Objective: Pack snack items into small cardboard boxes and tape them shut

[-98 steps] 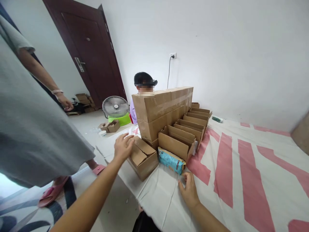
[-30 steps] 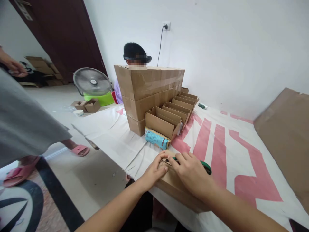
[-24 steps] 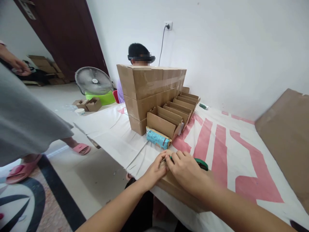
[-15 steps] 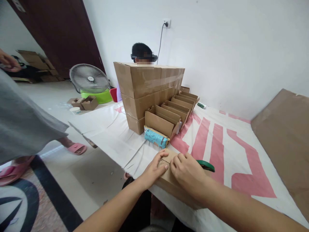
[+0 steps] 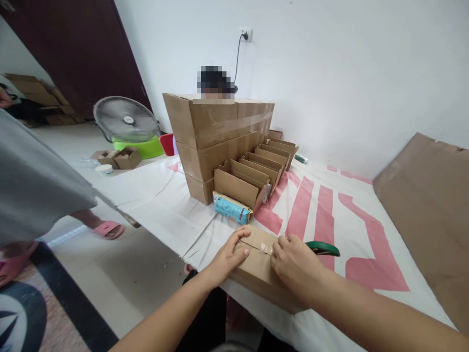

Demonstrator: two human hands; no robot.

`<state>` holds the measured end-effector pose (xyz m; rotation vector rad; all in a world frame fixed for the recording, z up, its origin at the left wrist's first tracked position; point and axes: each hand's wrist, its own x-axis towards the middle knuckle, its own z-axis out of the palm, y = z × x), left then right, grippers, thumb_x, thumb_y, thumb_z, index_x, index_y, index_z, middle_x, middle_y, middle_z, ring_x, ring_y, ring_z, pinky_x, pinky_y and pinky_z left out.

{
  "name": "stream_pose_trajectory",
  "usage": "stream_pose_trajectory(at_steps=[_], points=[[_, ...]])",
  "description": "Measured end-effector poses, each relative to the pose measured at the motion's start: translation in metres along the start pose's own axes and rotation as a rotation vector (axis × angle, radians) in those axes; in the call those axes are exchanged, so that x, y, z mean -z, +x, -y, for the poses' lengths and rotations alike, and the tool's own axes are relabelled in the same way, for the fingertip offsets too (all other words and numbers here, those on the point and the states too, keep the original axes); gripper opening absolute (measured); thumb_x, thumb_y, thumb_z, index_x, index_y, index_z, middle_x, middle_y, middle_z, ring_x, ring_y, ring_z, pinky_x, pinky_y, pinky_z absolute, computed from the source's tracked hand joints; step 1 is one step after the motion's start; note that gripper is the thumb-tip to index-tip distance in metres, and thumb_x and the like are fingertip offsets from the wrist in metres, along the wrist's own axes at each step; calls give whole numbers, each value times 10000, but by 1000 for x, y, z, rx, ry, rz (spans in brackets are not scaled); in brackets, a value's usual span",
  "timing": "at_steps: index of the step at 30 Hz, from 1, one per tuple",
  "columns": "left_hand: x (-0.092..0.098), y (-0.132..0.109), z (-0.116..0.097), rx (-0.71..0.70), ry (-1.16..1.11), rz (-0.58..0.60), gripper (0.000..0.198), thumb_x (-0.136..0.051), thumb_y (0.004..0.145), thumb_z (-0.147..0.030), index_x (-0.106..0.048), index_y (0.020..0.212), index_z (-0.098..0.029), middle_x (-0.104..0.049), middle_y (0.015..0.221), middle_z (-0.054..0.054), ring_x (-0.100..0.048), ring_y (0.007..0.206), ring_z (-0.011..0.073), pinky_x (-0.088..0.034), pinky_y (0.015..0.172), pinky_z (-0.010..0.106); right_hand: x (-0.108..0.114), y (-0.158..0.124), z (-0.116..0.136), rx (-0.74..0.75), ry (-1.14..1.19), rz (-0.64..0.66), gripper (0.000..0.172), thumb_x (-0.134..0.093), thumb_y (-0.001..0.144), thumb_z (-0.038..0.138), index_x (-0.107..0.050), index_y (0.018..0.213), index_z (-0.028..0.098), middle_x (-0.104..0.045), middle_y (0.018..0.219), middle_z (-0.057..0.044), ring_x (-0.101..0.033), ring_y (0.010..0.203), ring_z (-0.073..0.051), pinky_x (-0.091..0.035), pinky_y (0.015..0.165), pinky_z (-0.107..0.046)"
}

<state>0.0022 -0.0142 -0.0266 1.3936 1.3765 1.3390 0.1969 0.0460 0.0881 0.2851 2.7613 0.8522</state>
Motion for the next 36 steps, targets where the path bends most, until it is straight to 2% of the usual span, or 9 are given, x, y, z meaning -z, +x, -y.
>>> stream_pose_trajectory(at_steps=[5, 10, 13, 17, 22, 26, 29, 32, 36], points=[[0, -1, 2, -7, 0, -1, 468, -578, 836, -371, -487, 1252, -176, -322, 1538, 173, -302, 1429, 297, -213, 1172, 475, -15, -43, -20, -108, 178, 7, 167, -604, 763, 97, -665, 859, 218, -657, 767, -48, -584, 683, -241, -367, 597, -362], [-1, -2, 1, -15, 6, -6, 450, -570, 851, -383, -489, 1244, -181, -321, 1538, 169, -308, 1425, 295, -212, 1173, 484, -51, -113, -39, -356, 643, 58, 393, -523, 777, 58, -636, 1054, 314, -681, 927, -26, -648, 800, -223, -449, 659, -329], [-1, -2, 0, -20, 1, -3, 441, -572, 852, -376, -489, 1240, -184, -325, 1533, 170, -296, 1432, 291, -207, 1176, 484, -94, -142, -24, -515, 883, 61, 358, -529, 799, 121, -643, 1079, 312, -701, 976, -48, -678, 858, -254, -509, 694, -351], [0, -2, 0, -12, 9, 2, 430, -562, 858, -356, -482, 1245, -186, -306, 1542, 170, -284, 1438, 292, -196, 1179, 490, -146, -152, 19, -580, 1075, 35, 407, -506, 721, 64, -666, 1024, 284, -727, 951, -43, -701, 852, -262, -561, 724, -379], [0, -2, 2, -10, 9, -3, 433, -568, 857, -370, -481, 1241, -190, -313, 1537, 171, -283, 1438, 301, -201, 1177, 492, -174, -149, 36, -565, 1041, -13, 302, -527, 800, 132, -654, 1038, 267, -706, 976, -63, -691, 876, -256, -581, 733, -397], [-1, -1, 2, -11, 15, 8, 446, -552, 861, -370, -468, 1251, -172, -294, 1541, 185, -268, 1444, 300, -192, 1178, 491, -162, -135, 4, -627, 902, -130, 275, -507, 899, 270, -624, 1146, 240, -676, 1143, -119, -664, 1008, -270, -560, 850, -460], [-1, -1, 2, -8, 4, 0, 437, -558, 859, -362, -474, 1248, -180, -300, 1541, 176, -274, 1442, 292, -194, 1180, 484, -127, -104, -18, -678, 792, -342, 266, -413, 957, 260, -607, 1137, 223, -677, 1111, -123, -654, 1022, -254, -559, 851, -455], [-1, -1, 2, -12, -4, -9, 432, -574, 854, -364, -486, 1241, -193, -322, 1535, 164, -295, 1432, 294, -205, 1176, 490, -83, -58, -23, -462, 775, -493, 268, -389, 967, 185, -602, 1124, 225, -687, 1100, -107, -649, 1030, -218, -557, 855, -395], [-2, 0, 5, -37, -9, -19, 431, -580, 850, -355, -492, 1236, -186, -352, 1515, 169, -304, 1427, 292, -207, 1176, 496, -45, -1, -10, -123, 745, -521, 322, -383, 967, 117, -614, 1168, 215, -687, 1167, -95, -608, 1118, -210, -512, 932, -413]])
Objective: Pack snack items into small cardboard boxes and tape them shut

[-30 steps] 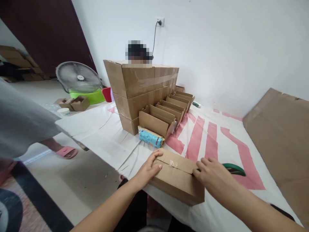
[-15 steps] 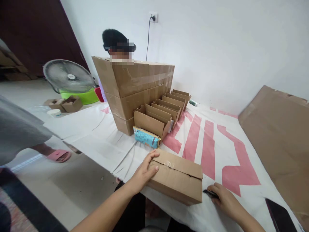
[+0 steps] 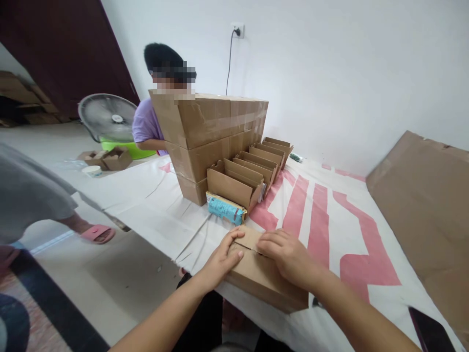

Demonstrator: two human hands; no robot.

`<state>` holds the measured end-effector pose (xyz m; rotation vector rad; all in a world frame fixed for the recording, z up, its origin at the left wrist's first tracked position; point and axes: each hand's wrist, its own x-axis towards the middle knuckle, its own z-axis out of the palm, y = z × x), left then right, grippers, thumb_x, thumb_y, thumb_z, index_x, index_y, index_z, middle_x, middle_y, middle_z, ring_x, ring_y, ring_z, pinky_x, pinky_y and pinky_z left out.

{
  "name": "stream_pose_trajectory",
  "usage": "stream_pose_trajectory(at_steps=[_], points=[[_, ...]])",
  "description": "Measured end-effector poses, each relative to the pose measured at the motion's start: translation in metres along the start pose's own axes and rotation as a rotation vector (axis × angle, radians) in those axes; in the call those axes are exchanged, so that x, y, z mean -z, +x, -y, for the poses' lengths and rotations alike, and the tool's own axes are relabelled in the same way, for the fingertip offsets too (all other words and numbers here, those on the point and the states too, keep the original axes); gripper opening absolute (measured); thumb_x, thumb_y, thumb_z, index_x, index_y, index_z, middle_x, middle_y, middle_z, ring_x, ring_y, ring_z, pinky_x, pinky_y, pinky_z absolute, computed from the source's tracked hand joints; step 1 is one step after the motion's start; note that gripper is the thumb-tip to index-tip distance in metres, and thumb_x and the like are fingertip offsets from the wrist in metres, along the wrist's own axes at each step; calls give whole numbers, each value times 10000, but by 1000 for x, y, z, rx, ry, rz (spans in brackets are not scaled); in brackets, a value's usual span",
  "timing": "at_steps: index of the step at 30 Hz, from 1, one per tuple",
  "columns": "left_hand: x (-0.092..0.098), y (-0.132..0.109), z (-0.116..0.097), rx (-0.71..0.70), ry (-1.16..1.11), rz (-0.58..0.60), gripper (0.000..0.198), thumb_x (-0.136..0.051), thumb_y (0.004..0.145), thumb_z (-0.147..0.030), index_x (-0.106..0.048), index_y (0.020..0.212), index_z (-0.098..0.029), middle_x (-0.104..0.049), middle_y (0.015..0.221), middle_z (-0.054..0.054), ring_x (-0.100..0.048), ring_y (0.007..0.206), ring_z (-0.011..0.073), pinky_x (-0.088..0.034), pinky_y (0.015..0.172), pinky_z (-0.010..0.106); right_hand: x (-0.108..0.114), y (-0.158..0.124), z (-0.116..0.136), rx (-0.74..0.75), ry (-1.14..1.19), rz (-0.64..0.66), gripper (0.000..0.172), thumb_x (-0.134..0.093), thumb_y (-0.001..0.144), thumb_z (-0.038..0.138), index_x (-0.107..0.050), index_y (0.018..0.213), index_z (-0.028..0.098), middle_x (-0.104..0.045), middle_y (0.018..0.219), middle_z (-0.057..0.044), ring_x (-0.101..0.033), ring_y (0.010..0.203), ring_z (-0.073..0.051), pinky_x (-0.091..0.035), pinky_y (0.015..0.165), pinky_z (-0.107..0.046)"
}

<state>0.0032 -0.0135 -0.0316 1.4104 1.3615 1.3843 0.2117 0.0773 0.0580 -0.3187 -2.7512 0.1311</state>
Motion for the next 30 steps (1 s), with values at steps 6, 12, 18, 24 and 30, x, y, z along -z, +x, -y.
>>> stream_pose_trajectory(at_steps=[6, 12, 18, 24, 30], points=[[0, 0, 0, -12, 5, -9, 419, -590, 842, -332, -505, 1229, -197, -377, 1503, 158, -323, 1419, 288, -223, 1172, 496, -14, 22, 2, 100, -22, 103, 249, -423, 959, 104, -645, 1024, 197, -686, 1140, -74, -552, 1174, -199, -460, 986, -413], [1, 0, -2, 28, 6, 11, 435, -582, 841, -349, -501, 1237, -188, -333, 1527, 166, -305, 1428, 296, -222, 1170, 489, 9, -6, -14, -106, 43, 65, 247, -354, 967, 131, -563, 846, 186, -641, 821, -64, -580, 818, -198, -486, 734, -355], [0, 1, -2, 15, -32, -3, 418, -596, 836, -355, -515, 1215, -199, -363, 1512, 155, -327, 1416, 298, -226, 1170, 490, 20, -21, -10, -331, 173, 109, 146, -407, 958, 189, -552, 957, 205, -645, 928, -69, -599, 837, -187, -507, 731, -330], [0, 0, -1, 23, -26, -3, 439, -599, 836, -361, -510, 1234, -199, -353, 1522, 155, -311, 1426, 304, -221, 1173, 486, 11, -8, -2, -447, 261, 188, 236, -519, 902, 203, -562, 1134, 207, -684, 871, -36, -649, 826, -185, -523, 744, -322], [1, -1, -1, 36, -19, 16, 453, -587, 840, -372, -491, 1245, -192, -320, 1532, 168, -290, 1435, 292, -198, 1180, 488, 11, -4, -1, -478, 329, 186, 121, -480, 905, 191, -599, 906, 209, -680, 924, -38, -638, 852, -178, -507, 760, -316]])
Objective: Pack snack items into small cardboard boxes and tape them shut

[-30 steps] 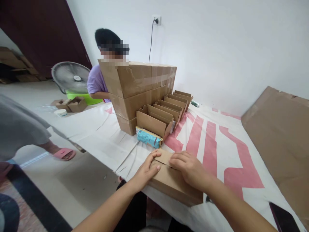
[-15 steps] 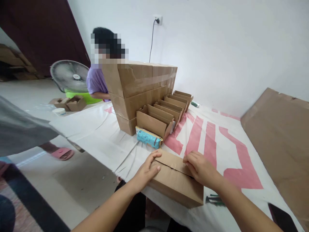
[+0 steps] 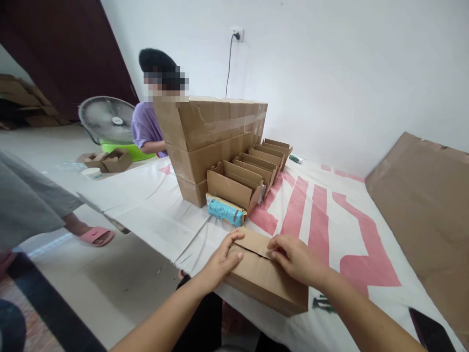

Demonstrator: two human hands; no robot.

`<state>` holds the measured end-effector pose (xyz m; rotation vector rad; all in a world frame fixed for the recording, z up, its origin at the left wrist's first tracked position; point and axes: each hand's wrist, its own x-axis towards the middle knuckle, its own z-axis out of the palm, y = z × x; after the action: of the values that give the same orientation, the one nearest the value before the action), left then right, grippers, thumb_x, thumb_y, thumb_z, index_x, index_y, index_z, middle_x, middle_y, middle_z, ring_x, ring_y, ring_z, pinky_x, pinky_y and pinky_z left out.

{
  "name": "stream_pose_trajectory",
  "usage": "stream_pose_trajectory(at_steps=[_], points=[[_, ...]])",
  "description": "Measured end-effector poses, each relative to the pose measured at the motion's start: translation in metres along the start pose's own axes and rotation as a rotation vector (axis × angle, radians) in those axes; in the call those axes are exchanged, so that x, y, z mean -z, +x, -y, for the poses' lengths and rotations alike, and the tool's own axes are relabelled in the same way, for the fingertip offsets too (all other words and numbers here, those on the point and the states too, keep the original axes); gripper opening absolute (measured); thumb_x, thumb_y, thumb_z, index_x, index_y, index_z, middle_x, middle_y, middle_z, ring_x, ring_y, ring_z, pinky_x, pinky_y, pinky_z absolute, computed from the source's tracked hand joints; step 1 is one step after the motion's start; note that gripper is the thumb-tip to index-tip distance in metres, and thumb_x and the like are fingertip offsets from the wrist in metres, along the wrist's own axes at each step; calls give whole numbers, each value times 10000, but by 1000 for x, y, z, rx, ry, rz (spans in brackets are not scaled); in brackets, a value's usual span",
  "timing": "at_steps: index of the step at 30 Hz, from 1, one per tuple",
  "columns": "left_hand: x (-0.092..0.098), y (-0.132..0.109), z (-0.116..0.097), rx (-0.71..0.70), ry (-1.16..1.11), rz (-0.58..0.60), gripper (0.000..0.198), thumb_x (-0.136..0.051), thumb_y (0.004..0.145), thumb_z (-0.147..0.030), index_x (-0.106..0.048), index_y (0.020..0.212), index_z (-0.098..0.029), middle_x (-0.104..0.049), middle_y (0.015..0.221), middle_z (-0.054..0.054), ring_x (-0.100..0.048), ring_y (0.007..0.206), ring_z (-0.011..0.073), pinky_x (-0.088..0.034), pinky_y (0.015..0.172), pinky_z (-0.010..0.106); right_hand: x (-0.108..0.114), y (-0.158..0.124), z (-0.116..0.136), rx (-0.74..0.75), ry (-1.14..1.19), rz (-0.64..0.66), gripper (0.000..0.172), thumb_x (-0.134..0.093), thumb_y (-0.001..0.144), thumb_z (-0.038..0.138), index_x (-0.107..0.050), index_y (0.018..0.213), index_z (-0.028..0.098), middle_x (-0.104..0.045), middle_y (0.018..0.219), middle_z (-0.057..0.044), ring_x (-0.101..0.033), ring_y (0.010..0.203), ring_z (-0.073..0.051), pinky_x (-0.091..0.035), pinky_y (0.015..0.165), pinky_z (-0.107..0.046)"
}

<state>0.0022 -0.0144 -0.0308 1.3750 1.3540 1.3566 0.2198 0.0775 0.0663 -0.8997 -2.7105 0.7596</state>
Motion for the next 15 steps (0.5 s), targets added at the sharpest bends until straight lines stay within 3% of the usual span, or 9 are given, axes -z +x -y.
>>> stream_pose_trajectory(at_steps=[5, 9, 12, 15], points=[[1, -1, -2, 10, 5, 10, 480, -576, 849, -418, -482, 1259, -186, -314, 1535, 171, -268, 1447, 296, -185, 1186, 476, 14, -28, -4, -87, 97, 4, 147, -466, 924, 257, -600, 875, 225, -675, 881, -20, -625, 806, -174, -489, 720, -302], [1, -1, -1, 6, 7, 19, 487, -567, 856, -436, -480, 1264, -184, -305, 1541, 170, -263, 1447, 306, -186, 1185, 475, 15, -75, -11, -184, 293, 200, 79, -549, 861, 218, -616, 901, 232, -691, 818, -1, -627, 734, -157, -476, 672, -263], [0, 0, 2, 6, 12, 18, 471, -555, 865, -424, -472, 1266, -193, -289, 1549, 163, -254, 1451, 295, -174, 1187, 475, -4, -111, -21, -311, 275, 303, 158, -594, 724, 100, -628, 816, 223, -681, 757, 17, -600, 693, -146, -429, 624, -234], [-1, 0, 4, 9, 21, 17, 462, -540, 871, -413, -459, 1269, -193, -284, 1549, 159, -252, 1451, 286, -162, 1188, 476, -37, -138, -35, -477, 170, 289, 162, -544, 622, 51, -606, 659, 196, -652, 700, 20, -575, 684, -142, -383, 609, -223]])
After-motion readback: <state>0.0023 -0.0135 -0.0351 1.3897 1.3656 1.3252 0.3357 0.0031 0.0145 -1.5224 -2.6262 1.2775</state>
